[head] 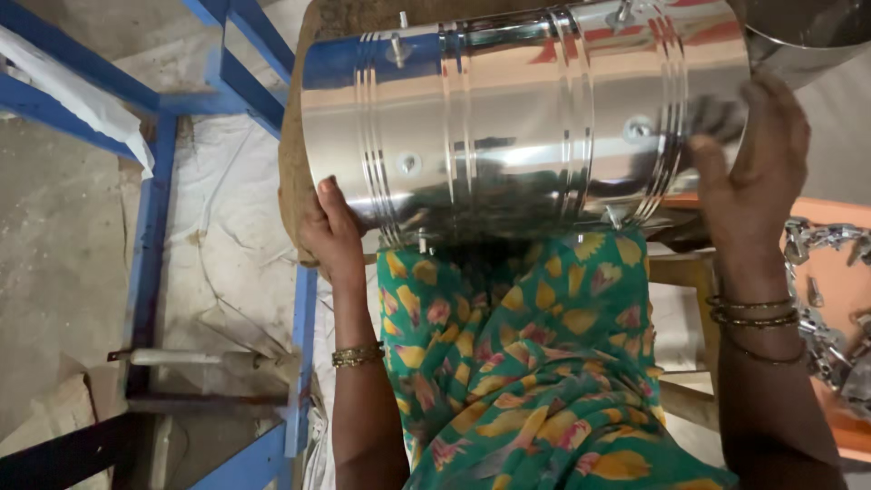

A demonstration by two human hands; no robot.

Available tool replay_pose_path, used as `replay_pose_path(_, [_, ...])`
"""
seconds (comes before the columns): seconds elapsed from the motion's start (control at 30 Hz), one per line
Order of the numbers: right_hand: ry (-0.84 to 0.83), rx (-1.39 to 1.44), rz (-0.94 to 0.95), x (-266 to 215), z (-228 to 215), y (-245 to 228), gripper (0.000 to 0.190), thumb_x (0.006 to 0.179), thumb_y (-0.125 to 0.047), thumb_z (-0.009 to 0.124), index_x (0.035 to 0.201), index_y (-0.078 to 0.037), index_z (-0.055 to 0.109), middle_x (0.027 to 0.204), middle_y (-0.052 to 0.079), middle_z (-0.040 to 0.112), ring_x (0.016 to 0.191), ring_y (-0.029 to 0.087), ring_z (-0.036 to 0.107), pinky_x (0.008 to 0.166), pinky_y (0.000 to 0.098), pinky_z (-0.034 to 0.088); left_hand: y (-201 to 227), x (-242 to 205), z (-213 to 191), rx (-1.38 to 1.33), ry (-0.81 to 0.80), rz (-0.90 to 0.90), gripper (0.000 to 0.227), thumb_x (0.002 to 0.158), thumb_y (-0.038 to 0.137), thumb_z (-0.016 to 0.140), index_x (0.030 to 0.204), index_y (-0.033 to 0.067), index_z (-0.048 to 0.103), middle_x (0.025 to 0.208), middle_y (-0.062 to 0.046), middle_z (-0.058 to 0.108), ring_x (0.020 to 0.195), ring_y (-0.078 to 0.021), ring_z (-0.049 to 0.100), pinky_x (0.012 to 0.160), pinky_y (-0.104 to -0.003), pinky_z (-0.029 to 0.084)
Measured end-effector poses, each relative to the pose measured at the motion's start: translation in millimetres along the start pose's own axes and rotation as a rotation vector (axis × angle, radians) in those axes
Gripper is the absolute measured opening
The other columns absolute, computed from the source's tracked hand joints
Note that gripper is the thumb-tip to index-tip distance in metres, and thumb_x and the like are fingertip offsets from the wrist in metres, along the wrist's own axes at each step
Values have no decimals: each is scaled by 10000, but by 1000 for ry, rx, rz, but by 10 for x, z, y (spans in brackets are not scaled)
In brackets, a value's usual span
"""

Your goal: The person sits on the floor and rubs the exterior of a large cylindrical stainless steel container with a cloth. They rotate the container periodically to access different sections and continue rubbing the surface.

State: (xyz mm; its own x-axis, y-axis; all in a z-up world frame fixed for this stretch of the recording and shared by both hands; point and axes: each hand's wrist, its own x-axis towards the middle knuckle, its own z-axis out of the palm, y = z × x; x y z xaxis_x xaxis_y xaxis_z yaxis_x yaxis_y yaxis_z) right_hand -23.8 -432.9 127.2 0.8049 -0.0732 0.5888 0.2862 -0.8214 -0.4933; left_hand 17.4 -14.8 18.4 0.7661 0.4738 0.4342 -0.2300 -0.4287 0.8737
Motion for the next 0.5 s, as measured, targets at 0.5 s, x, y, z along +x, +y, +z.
replay_pose_path(0.5, [-45, -3, -137, 113, 610, 404, 75, 1044, -106, 801, 1119, -109, 800, 1104, -1, 672, 1106, 199, 477, 1000, 324, 417, -140, 99, 61, -102, -18, -227, 453, 1119, 332, 534, 1017, -82, 687, 666, -6, 498, 564, -90, 417, 523, -295, 317])
